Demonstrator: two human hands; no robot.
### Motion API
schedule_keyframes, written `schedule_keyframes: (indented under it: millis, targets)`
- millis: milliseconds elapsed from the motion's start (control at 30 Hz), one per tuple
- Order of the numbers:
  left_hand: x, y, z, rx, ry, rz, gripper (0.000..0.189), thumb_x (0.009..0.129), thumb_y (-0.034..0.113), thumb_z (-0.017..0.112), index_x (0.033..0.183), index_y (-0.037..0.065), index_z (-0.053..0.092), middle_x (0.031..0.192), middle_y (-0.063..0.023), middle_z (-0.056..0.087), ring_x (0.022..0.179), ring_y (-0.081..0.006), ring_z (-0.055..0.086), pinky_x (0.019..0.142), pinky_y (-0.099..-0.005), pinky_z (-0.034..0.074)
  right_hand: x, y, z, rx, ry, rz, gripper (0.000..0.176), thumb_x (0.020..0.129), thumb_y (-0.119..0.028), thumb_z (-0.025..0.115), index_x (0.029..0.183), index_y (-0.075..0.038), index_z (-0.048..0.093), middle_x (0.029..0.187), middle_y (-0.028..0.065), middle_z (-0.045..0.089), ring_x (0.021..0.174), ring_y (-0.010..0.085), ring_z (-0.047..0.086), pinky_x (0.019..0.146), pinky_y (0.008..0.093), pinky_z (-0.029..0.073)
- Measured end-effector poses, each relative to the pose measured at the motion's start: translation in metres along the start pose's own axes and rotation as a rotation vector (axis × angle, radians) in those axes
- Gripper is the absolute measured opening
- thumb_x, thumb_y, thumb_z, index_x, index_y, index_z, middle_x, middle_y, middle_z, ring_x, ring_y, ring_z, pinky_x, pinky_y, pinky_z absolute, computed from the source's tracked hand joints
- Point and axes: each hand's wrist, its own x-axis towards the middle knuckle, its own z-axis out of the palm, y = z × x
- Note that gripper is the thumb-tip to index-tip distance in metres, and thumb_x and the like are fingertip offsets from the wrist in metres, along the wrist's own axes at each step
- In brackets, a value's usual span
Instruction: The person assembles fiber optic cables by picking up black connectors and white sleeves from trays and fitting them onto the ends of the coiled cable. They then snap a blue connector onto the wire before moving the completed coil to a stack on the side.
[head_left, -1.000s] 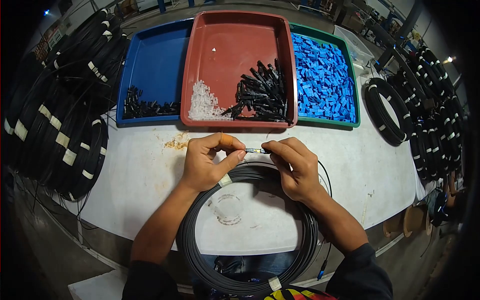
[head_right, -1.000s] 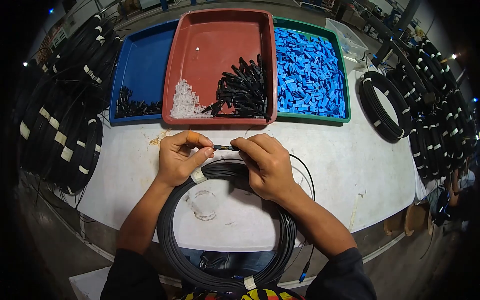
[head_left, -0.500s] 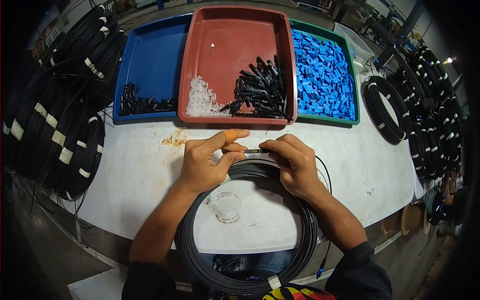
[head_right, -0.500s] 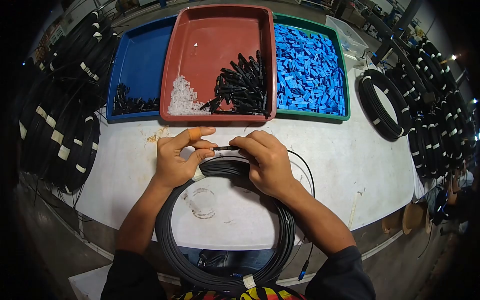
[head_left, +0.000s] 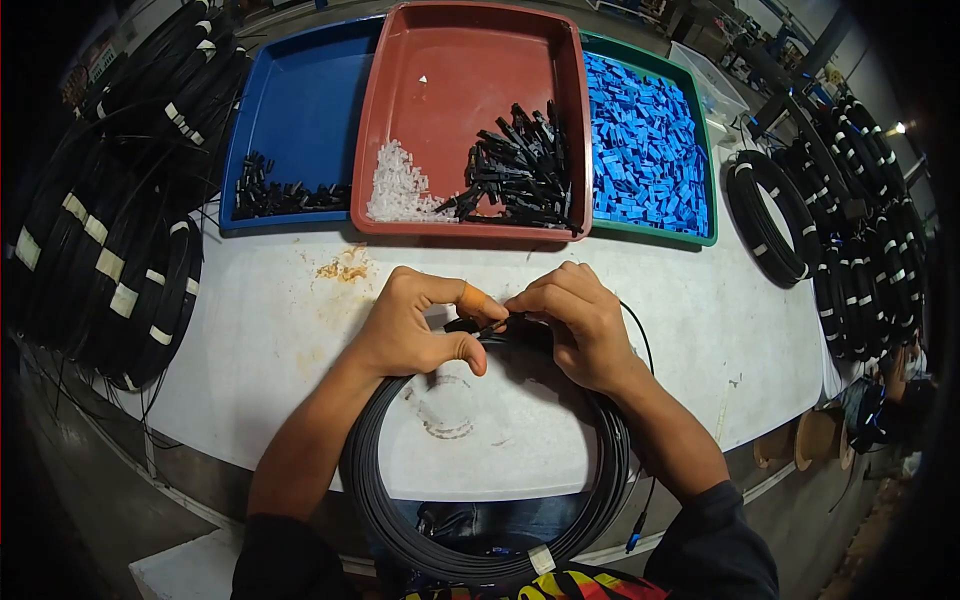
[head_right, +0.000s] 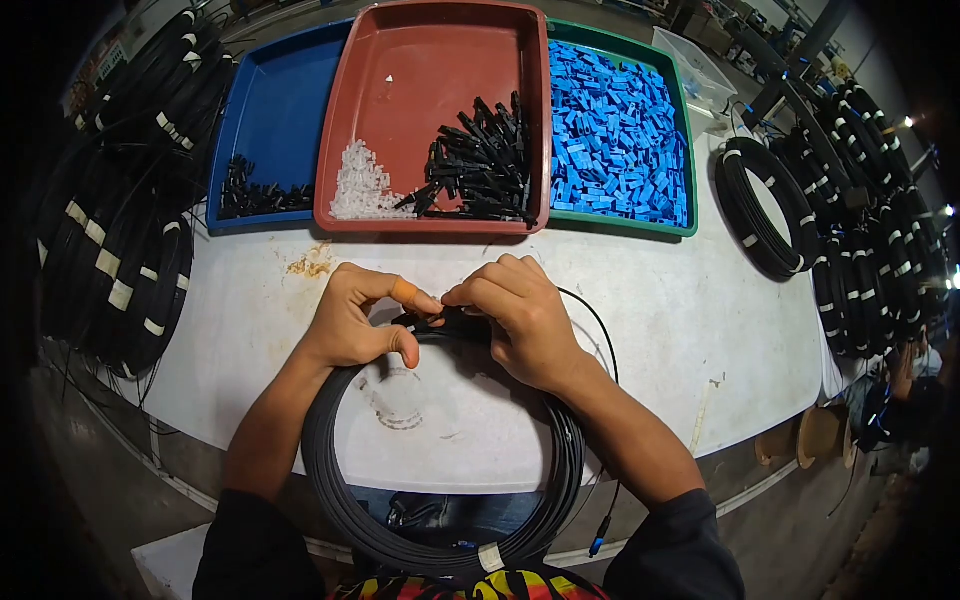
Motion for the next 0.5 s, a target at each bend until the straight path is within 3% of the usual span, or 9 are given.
schedule_keyframes:
  millis: [167, 233, 367, 433, 500]
  targets:
    - [-0.0041, -0.0058, 0.0004, -0.086, -0.005, -0.118, 0.041, 0.056, 0.008, 0.099, 0.09, -0.003, 0.078, 0.086, -0.0137, 0.078, 0.083, -0.0197, 0.076, 0.078, -0.03, 0.06, -0.0008, 0.0007, 0.0017, 0.13, -0.018, 0.009, 0.032, 0.069, 0.011, 0.068, 0.095, -0.007, 0.073, 0.083, 0.0062, 0.064, 0.079, 0.0278, 0.061, 0.074, 0.0381, 0.045]
    - [-0.0039, -0.0051, 0.0014, -0.153, 0.013, -0.109, 0.037, 0.057, -0.002, 0.094, 0.091, -0.003, 0.08, 0.083, -0.0115, 0.079, 0.076, -0.0124, 0.073, 0.073, -0.026, 0.057, -0.0016, -0.0003, 0.002, 0.137, -0.019, 0.017, 0.032, 0.069, 0.011, 0.068, 0.095, -0.006, 0.073, 0.083, 0.0071, 0.064, 0.08, 0.0286, 0.062, 0.074, 0.0386, 0.047]
    - [-0.0045, -0.0065, 0.0025, -0.137, 0.029, -0.079, 0.035, 0.059, -0.003, 0.094, 0.091, -0.003, 0.08, 0.083, -0.0122, 0.079, 0.075, -0.0119, 0.073, 0.072, -0.0255, 0.057, -0.0039, -0.0005, 0.0038, 0.178, -0.02, 0.059, 0.033, 0.068, 0.013, 0.067, 0.096, -0.004, 0.072, 0.083, 0.0092, 0.064, 0.08, 0.0307, 0.063, 0.073, 0.0393, 0.051]
    - [-0.0038, -0.0046, 0.0016, -0.111, 0.003, -0.126, 0.038, 0.059, 0.01, 0.098, 0.088, -0.004, 0.078, 0.085, -0.015, 0.078, 0.08, -0.0206, 0.076, 0.074, -0.0306, 0.061, -0.0042, -0.0006, 0.0044, 0.176, -0.012, 0.064, 0.033, 0.068, 0.013, 0.066, 0.096, -0.004, 0.072, 0.083, 0.0094, 0.064, 0.08, 0.0309, 0.063, 0.072, 0.0394, 0.051]
    - [-0.0046, -0.0063, 0.0028, -0.119, 0.017, -0.142, 0.037, 0.06, 0.01, 0.098, 0.088, -0.004, 0.078, 0.084, -0.015, 0.078, 0.08, -0.0203, 0.076, 0.073, -0.0305, 0.061, -0.0038, -0.0007, 0.0042, 0.172, -0.005, 0.065, 0.034, 0.068, 0.013, 0.066, 0.096, -0.003, 0.072, 0.083, 0.0097, 0.064, 0.079, 0.0312, 0.063, 0.072, 0.0394, 0.051]
